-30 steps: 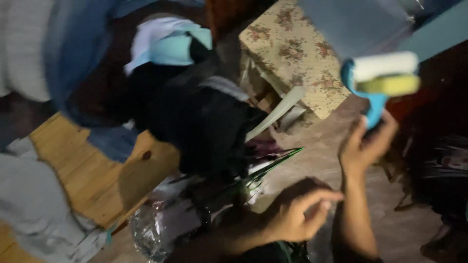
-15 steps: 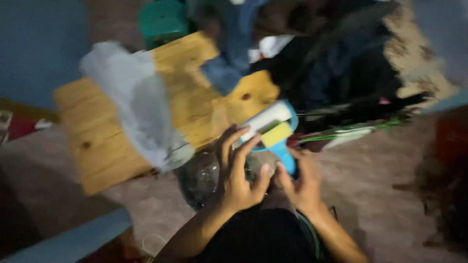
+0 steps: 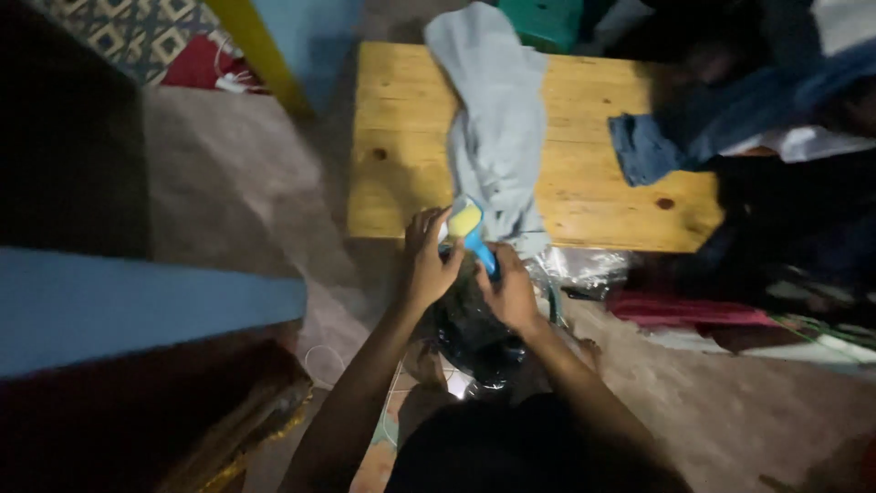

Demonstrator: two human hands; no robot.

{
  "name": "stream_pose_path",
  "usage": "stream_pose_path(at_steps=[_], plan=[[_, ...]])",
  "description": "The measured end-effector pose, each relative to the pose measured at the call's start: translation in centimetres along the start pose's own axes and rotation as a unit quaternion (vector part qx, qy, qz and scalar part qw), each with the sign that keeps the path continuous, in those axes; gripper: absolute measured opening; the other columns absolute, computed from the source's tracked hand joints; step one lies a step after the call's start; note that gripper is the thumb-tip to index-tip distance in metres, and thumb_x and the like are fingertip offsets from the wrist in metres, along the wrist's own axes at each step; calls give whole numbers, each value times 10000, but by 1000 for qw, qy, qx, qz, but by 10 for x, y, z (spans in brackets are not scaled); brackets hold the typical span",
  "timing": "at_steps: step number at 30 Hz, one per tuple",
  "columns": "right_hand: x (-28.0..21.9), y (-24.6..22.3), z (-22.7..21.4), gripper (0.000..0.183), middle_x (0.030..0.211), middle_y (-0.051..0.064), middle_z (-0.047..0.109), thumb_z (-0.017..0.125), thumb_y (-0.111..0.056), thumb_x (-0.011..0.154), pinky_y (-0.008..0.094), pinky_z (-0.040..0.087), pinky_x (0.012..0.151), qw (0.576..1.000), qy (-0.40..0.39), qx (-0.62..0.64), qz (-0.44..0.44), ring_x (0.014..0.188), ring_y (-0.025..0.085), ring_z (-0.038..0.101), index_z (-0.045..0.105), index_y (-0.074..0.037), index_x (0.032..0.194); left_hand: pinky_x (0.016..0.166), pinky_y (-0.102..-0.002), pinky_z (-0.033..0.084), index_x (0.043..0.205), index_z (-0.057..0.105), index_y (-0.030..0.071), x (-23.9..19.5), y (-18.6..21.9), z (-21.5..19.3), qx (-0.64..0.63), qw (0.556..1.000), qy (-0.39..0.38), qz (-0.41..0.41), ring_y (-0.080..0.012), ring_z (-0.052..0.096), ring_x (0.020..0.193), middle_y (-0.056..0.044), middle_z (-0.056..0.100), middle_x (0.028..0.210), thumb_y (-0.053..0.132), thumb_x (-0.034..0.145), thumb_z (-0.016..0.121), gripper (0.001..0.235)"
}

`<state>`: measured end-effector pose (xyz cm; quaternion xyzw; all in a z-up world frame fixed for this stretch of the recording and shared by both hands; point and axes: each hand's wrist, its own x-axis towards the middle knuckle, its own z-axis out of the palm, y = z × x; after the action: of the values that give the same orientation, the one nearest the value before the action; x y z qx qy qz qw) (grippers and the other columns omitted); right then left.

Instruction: The person lays a light-colored shirt on a wooden table, uses a lint roller to clean the fabric, and then buttons the shirt. The person repeatedly rolls the lint roller over the shirt's surface and adjusts the garment while buttoning it.

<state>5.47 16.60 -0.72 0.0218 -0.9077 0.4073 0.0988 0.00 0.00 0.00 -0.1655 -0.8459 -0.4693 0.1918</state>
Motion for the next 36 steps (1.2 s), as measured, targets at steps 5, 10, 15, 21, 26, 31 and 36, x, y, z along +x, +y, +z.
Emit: stream_pose_path(at_steps=[5,10,15,21,26,31,36], plan=[[48,-41,31,286,944,248,671,676,-205,967,542,537,739,999,-23,17,-23,879,508,672,632,-39,1196,930,-495,508,1295,626,76,21,-49,-25,36,999,22,-14,-402,637,1108,-161,576,1209,163,890,736,428],[89,-26,68,267,918,176,650,657,-268,1027,446,550,632,998,1,53,-32,779,398,679,641,-74,1209,900,-492,515,1234,631,76,54,-86,-28,45,998,52,-14,-413,653,1044,-150,573,1168,172,919,743,347],[128,-17,82,308,890,195,668,763,-258,923,482,528,561,999,45,6,-21,765,448,690,676,-91,1165,884,-433,525,1158,645,85,95,-103,-20,60,996,65,5,-372,650,1017,-143,586,1128,204,886,766,321],[164,-16,100,316,879,222,672,743,-294,934,535,529,608,995,93,-19,7,796,477,681,691,-99,1176,881,-442,508,1126,644,88,137,-145,-2,59,997,29,27,-359,628,1003,-160,608,1073,297,930,709,293],[200,13,129,300,867,186,670,714,-282,953,513,550,606,986,142,-67,55,771,439,688,704,-93,1187,872,-434,542,1046,653,72,190,-195,38,-40,998,-40,29,-374,662,1009,-155,641,1073,168,877,733,211],[249,19,148,334,871,209,664,718,-306,949,542,542,631,962,189,-128,151,806,461,683,687,-87,1199,837,-404,547,1024,651,51,249,-245,90,-97,986,-121,67,-360,675,956,-151,642,991,131,878,726,183],[298,8,152,344,945,163,702,743,-343,930,522,572,694,927,227,-149,257,866,433,709,710,-120,1191,772,-416,584,1070,681,71,307,-257,115,-115,973,-200,-29,-341,708,897,-136,666,945,214,922,695,206]])
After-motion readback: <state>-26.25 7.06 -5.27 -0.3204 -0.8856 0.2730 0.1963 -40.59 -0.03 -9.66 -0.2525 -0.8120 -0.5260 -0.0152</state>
